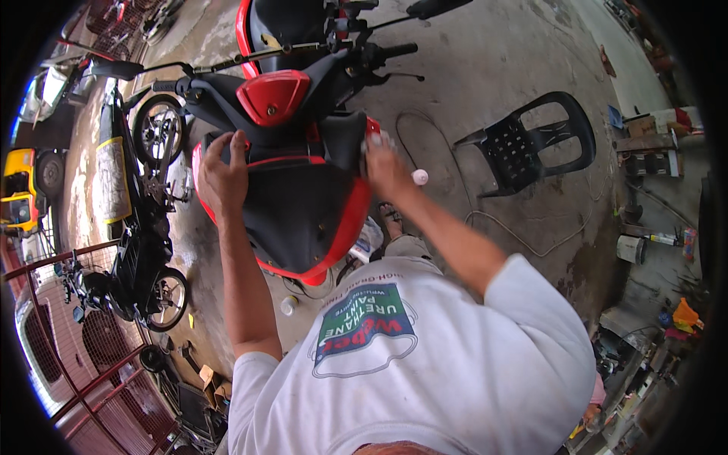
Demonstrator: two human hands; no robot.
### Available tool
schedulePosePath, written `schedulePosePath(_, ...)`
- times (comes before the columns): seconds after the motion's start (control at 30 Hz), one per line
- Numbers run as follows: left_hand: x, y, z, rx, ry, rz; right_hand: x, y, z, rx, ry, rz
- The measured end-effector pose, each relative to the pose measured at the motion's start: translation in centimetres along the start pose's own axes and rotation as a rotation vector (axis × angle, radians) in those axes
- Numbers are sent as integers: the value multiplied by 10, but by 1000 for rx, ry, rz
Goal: The person wipes the body panels of a red motorcycle with a white cloth, moving around the vehicle to clean the front fairing, side panels, and handlebar area. The person repeatedly wipes different sections of the motorcycle's exterior surfaces.
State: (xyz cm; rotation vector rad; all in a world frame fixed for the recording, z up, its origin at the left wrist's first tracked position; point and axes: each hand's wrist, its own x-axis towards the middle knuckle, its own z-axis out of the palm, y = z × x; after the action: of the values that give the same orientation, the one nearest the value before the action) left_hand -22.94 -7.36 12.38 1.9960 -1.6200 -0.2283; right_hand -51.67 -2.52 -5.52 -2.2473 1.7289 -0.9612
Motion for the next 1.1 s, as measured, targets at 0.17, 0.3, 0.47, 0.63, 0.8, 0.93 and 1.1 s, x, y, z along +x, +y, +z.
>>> schedulePosePath(0.17,4,-7,7,63,49,18,6,-9,-11,82,-87,81)
schedulePosePath(0.3,7,3,1,17,-26,-37,73,13,-34,152,-463,368)
schedulePosePath(0.47,-4,-4,2,55,69,-47,-28,-30,-29,37,-235,59)
schedulePosePath(0.63,-5,-12,-3,-20,46,-97,14,9,9,117,-123,100)
schedulePosePath(0.8,16,-17,4,7,90,44,121,168,39,38,-694,362)
schedulePosePath(0.93,20,-45,6,-26,114,14,40,167,10,223,-423,754)
schedulePosePath(1.1,44,-57,16,-461,46,67,-258,162,-15,604,-127,1149)
